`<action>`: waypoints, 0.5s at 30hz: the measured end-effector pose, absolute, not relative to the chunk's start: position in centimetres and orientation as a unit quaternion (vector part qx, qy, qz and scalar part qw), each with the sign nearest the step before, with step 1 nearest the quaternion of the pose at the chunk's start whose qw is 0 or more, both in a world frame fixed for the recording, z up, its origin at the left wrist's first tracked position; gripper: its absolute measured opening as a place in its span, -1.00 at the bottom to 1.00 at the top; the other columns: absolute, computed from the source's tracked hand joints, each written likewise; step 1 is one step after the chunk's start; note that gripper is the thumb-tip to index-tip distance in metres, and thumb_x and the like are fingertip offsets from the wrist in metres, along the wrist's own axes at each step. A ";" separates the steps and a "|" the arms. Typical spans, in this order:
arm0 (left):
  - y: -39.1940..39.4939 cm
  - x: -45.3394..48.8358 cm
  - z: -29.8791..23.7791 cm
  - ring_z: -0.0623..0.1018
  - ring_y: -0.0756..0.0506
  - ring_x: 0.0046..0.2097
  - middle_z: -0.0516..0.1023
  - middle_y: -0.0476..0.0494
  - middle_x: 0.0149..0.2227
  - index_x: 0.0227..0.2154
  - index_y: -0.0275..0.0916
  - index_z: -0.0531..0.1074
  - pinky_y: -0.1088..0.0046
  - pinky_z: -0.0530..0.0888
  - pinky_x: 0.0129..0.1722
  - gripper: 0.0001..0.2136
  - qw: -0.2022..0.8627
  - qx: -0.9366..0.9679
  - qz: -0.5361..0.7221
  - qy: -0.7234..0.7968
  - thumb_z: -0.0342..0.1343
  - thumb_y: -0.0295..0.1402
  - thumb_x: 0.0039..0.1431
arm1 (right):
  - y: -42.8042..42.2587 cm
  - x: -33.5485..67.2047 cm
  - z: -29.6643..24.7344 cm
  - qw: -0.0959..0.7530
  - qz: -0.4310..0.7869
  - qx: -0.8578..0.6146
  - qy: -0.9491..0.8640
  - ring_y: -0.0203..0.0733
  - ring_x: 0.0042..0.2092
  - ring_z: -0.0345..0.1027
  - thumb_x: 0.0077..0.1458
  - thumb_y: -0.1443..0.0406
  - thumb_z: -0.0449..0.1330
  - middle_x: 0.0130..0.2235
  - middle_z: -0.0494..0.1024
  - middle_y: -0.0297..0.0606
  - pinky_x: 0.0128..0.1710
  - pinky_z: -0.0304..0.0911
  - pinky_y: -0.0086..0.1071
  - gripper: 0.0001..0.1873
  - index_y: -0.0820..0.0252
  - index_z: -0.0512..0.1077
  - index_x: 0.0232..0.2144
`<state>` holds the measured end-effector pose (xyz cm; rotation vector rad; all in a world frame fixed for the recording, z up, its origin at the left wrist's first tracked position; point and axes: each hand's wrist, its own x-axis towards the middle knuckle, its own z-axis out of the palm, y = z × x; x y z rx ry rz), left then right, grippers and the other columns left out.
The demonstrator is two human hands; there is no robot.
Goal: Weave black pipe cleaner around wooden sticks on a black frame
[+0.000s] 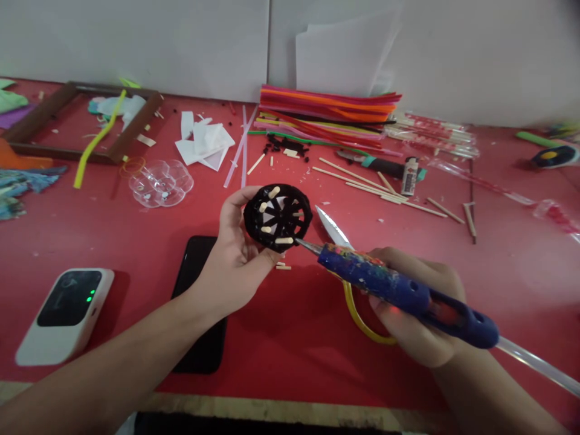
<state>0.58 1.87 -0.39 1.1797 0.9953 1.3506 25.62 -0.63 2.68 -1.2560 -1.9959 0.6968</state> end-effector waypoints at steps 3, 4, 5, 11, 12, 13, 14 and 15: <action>1.8 0.6 -0.2 0.59 0.02 -0.19 0.47 -0.03 0.04 0.08 0.04 0.24 0.60 0.60 -0.31 -0.40 0.521 0.477 0.560 0.432 0.39 -0.46 0.06 | -0.7 25.6 2.6 0.340 0.272 -0.474 -0.765 -0.30 -0.57 0.21 0.06 0.28 0.14 -0.52 0.42 -0.43 -0.58 0.09 -0.33 -0.94 0.00 0.38 -0.35; 1.7 0.7 -0.2 0.59 0.01 -0.19 0.47 -0.04 0.05 0.08 0.04 0.24 0.58 0.60 -0.29 -0.40 0.523 0.474 0.559 0.435 0.40 -0.45 0.05 | -0.6 25.7 2.6 0.341 0.275 -0.469 -0.767 -0.29 -0.57 0.22 0.05 0.29 0.14 -0.52 0.43 -0.42 -0.58 0.09 -0.32 -0.93 0.00 0.38 -0.35; 1.7 0.7 -0.2 0.59 0.00 -0.19 0.47 -0.04 0.06 0.08 0.04 0.25 0.56 0.61 -0.27 -0.40 0.524 0.474 0.559 0.435 0.40 -0.45 0.05 | -0.5 25.8 2.6 0.338 0.280 -0.462 -0.771 -0.28 -0.57 0.22 0.04 0.30 0.13 -0.52 0.43 -0.41 -0.59 0.10 -0.31 -0.92 0.00 0.37 -0.35; 1.8 0.6 -0.1 0.59 0.00 -0.18 0.48 -0.03 0.04 0.08 0.04 0.24 0.57 0.59 -0.29 -0.40 0.525 0.476 0.559 0.430 0.40 -0.46 0.05 | -0.2 26.4 2.9 0.316 0.291 -0.444 -0.787 -0.26 -0.57 0.22 0.01 0.36 0.14 -0.52 0.41 -0.40 -0.60 0.11 -0.31 -0.85 -0.01 0.36 -0.33; 1.8 0.6 -0.2 0.59 0.01 -0.20 0.48 -0.03 0.04 0.08 0.03 0.25 0.59 0.58 -0.31 -0.40 0.525 0.476 0.560 0.430 0.40 -0.46 0.05 | -0.2 26.4 2.9 0.316 0.292 -0.443 -0.787 -0.26 -0.57 0.22 0.01 0.35 0.14 -0.52 0.41 -0.41 -0.60 0.11 -0.31 -0.86 -0.01 0.36 -0.33; 1.8 0.6 -0.2 0.59 0.02 -0.21 0.48 -0.02 0.04 0.07 0.03 0.25 0.61 0.58 -0.33 -0.40 0.524 0.475 0.561 0.429 0.40 -0.46 0.05 | -0.2 26.4 3.0 0.313 0.294 -0.442 -0.787 -0.26 -0.57 0.22 0.01 0.35 0.13 -0.52 0.40 -0.41 -0.59 0.11 -0.31 -0.86 -0.01 0.36 -0.34; 1.8 0.7 -0.2 0.59 0.03 -0.23 0.48 -0.02 0.03 0.07 0.04 0.25 0.61 0.57 -0.33 -0.40 0.525 0.475 0.562 0.429 0.40 -0.46 0.05 | -0.2 26.4 3.0 0.312 0.296 -0.442 -0.787 -0.27 -0.57 0.22 0.02 0.35 0.14 -0.52 0.40 -0.42 -0.59 0.11 -0.32 -0.86 -0.01 0.36 -0.33; 1.8 0.7 -0.2 0.59 0.04 -0.24 0.48 -0.01 0.03 0.07 0.04 0.25 0.60 0.58 -0.33 -0.41 0.525 0.475 0.561 0.428 0.40 -0.46 0.05 | -0.2 26.3 3.0 0.313 0.296 -0.444 -0.786 -0.27 -0.58 0.22 0.02 0.35 0.14 -0.52 0.39 -0.42 -0.59 0.10 -0.32 -0.87 -0.01 0.36 -0.33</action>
